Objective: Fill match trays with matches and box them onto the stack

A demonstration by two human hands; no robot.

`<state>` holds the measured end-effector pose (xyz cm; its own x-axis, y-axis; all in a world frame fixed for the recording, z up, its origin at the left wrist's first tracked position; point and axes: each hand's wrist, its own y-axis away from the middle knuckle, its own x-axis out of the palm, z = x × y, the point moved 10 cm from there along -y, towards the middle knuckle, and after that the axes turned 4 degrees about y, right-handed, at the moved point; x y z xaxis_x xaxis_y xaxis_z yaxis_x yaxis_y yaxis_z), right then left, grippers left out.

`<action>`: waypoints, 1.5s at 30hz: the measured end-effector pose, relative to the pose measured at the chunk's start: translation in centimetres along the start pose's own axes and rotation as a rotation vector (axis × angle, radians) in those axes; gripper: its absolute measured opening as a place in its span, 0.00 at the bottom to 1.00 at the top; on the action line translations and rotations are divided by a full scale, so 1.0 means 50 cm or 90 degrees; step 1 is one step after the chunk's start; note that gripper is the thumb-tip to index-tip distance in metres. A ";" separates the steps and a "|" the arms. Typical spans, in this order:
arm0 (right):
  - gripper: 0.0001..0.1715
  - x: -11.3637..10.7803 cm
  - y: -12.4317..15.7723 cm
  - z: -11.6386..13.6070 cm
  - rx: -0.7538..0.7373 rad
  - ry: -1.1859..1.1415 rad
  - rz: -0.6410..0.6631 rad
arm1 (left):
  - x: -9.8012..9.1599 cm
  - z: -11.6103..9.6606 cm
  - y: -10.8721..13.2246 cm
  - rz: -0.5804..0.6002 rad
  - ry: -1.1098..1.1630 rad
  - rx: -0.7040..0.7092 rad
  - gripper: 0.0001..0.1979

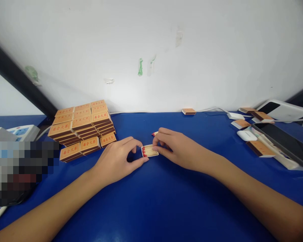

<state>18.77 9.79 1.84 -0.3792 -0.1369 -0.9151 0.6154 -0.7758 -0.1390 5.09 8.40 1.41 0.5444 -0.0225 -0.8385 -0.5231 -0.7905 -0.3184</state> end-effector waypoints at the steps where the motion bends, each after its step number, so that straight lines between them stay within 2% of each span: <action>1: 0.06 -0.010 0.000 -0.010 0.010 0.002 -0.019 | 0.000 0.000 0.000 0.003 0.001 -0.002 0.12; 5: 0.05 -0.040 -0.003 -0.064 0.055 0.065 -0.095 | 0.000 0.000 -0.001 0.006 0.001 -0.003 0.12; 11: 0.07 -0.013 -0.012 -0.117 0.062 0.082 -0.066 | 0.000 0.002 0.000 0.005 0.000 -0.004 0.13; 17: 0.05 -0.013 -0.012 -0.112 0.046 0.072 -0.068 | 0.000 0.002 0.000 0.010 0.000 -0.011 0.13; 33: 0.09 -0.009 -0.015 -0.111 0.056 0.066 -0.049 | 0.001 0.004 -0.001 0.017 -0.001 -0.017 0.13; 39: 0.07 -0.011 -0.014 -0.102 0.053 0.062 -0.044 | 0.000 0.001 -0.001 0.019 -0.001 -0.016 0.12; 45: 0.08 -0.012 -0.016 -0.098 0.044 0.071 -0.046 | 0.004 0.003 -0.002 0.025 0.000 -0.018 0.13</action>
<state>21.92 13.51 0.65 -0.3402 -0.0127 -0.9403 0.5384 -0.8224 -0.1837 5.13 8.57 1.22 0.5233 -0.0536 -0.8504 -0.5251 -0.8063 -0.2723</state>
